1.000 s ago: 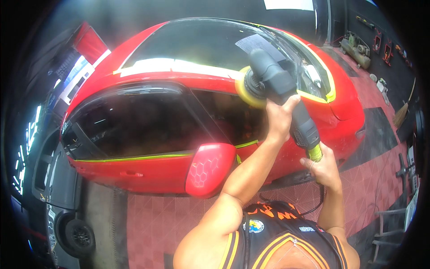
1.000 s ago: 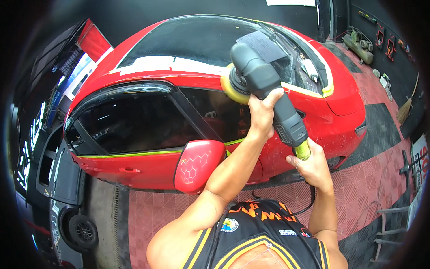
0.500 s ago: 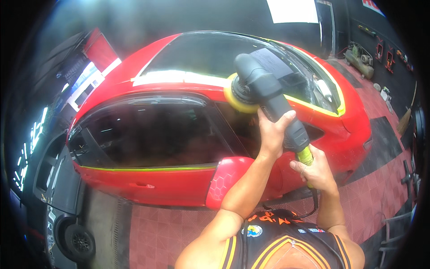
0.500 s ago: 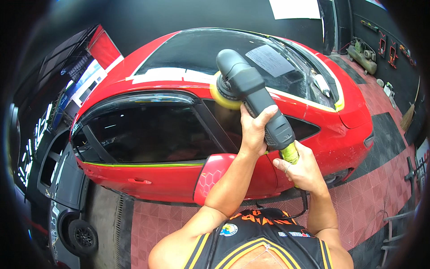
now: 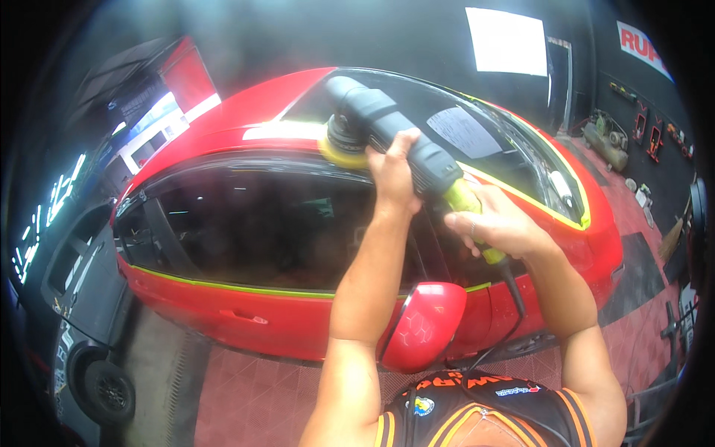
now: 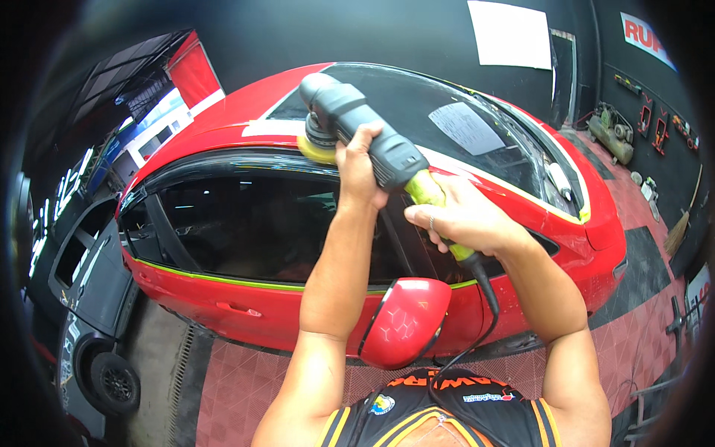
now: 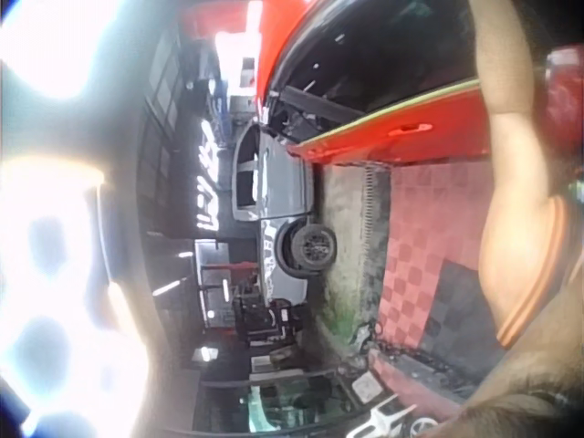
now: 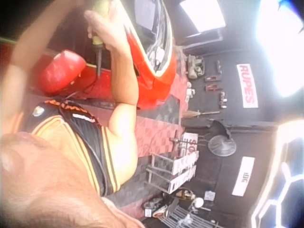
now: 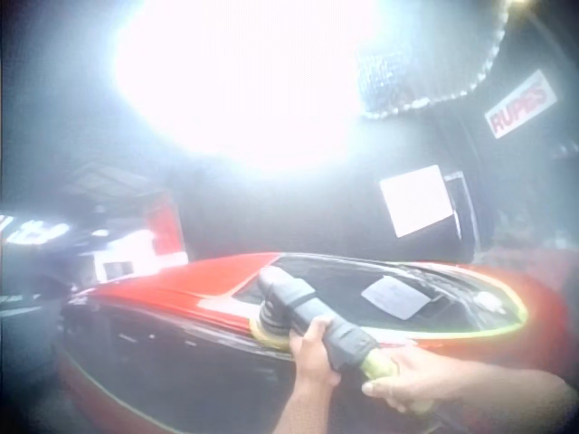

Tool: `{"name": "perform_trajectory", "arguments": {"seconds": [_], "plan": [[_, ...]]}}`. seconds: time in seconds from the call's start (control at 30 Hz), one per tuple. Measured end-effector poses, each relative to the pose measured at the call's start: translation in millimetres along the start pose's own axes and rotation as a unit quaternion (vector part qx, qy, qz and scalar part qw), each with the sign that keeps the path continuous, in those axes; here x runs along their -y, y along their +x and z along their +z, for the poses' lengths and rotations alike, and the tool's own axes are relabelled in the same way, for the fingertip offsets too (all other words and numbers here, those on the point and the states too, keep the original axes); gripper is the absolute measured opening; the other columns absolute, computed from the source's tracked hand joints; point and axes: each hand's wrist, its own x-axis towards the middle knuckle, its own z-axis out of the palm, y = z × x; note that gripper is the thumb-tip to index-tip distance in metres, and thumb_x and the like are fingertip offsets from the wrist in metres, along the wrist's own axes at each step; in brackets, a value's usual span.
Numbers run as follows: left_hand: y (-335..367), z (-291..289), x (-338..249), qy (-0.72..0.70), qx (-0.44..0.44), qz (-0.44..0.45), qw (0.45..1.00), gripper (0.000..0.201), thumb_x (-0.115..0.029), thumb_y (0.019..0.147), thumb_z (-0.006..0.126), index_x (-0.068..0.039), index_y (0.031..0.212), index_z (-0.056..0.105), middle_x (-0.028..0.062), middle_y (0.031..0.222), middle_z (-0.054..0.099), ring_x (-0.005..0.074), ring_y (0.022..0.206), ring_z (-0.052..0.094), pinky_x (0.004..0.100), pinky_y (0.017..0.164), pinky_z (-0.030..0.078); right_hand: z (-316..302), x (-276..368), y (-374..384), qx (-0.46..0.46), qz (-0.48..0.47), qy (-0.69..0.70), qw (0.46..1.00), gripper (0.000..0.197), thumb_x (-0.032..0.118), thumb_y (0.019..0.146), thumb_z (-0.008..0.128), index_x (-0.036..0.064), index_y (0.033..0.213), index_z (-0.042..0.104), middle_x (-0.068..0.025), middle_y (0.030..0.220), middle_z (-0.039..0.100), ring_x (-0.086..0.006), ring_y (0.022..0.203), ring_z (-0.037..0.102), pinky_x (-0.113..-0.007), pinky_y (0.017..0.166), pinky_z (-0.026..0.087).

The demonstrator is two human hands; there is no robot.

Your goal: The person uses a rotary polisher to buff the roof and side panels of a red car. They move the tool in circular motions across the vehicle's surface, covering the area above the windows and the rear quarter panel.

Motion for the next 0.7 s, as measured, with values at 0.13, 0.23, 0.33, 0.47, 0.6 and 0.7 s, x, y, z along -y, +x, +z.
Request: {"name": "perform_trajectory", "arguments": {"seconds": [0.13,0.23,0.33,0.47,0.6,0.7], "plan": [[51.3,-33.9,-37.9,-0.001,-0.012,0.018,1.0,0.022,-0.016,0.092,0.072,-0.005,0.107,0.061,0.0055,0.089,0.063,0.0214,0.076,0.069,0.04,0.071,0.061,15.9,33.7,50.7,0.063,-0.025,0.025,0.997,0.033,0.02,0.094,0.079,0.0023,0.113,0.058,-0.0059,0.089,0.062,-0.01,0.069,0.063,-0.027,0.056,0.055],[87.3,-57.9,-67.8,-0.012,-0.001,-0.002,1.0,0.024,-0.018,0.093,0.071,-0.004,0.109,0.061,0.0079,0.091,0.066,0.0256,0.079,0.071,0.0444,0.074,0.062,27.4,44.7,84.4,0.111,-0.037,0.101,0.988,0.029,0.021,0.095,0.079,0.0021,0.11,0.061,-0.0059,0.089,0.064,-0.0112,0.069,0.064,-0.026,0.06,0.056],[109.2,-73.2,-100.1,0.007,-0.017,-0.009,1.0,0.028,-0.023,0.093,0.071,-0.005,0.112,0.061,0.008,0.093,0.068,0.0267,0.081,0.072,0.0449,0.076,0.062,41.0,50.4,117.5,0.122,-0.016,0.151,0.981,0.029,0.022,0.096,0.078,0.0021,0.109,0.063,-0.0057,0.089,0.065,-0.0115,0.071,0.065,-0.026,0.062,0.057],[143.1,-99.2,-129.0,0.025,-0.017,-0.018,0.999,0.03,-0.028,0.092,0.071,-0.009,0.114,0.061,0.0082,0.097,0.07,0.0275,0.088,0.072,0.047,0.082,0.061,63.1,63.0,142.5,0.127,0.005,0.237,0.963,0.031,0.022,0.097,0.076,0.0041,0.118,0.062,-0.0051,0.093,0.066,-0.0133,0.073,0.068,-0.027,0.06,0.06],[150.8,-102.3,-149.3,0.027,0.013,-0.009,1.0,0.033,-0.03,0.09,0.072,-0.01,0.114,0.061,0.0081,0.095,0.07,0.0271,0.085,0.073,0.0473,0.081,0.063,69.0,70.4,160.2,0.192,0.014,0.284,0.939,0.032,0.019,0.099,0.072,0.0038,0.123,0.058,-0.0058,0.094,0.063,-0.0117,0.069,0.064,-0.026,0.053,0.057],[153.5,-98.8,-146.7,0.026,-0.003,-0.022,0.999,0.032,-0.031,0.09,0.071,-0.01,0.113,0.061,0.0079,0.095,0.071,0.0277,0.084,0.073,0.0479,0.081,0.063,66.9,79.5,157.1,0.148,0.014,0.204,0.968,0.027,0.019,0.1,0.071,0.0035,0.118,0.058,-0.0057,0.092,0.061,-0.0099,0.066,0.06,-0.024,0.051,0.053]]}}
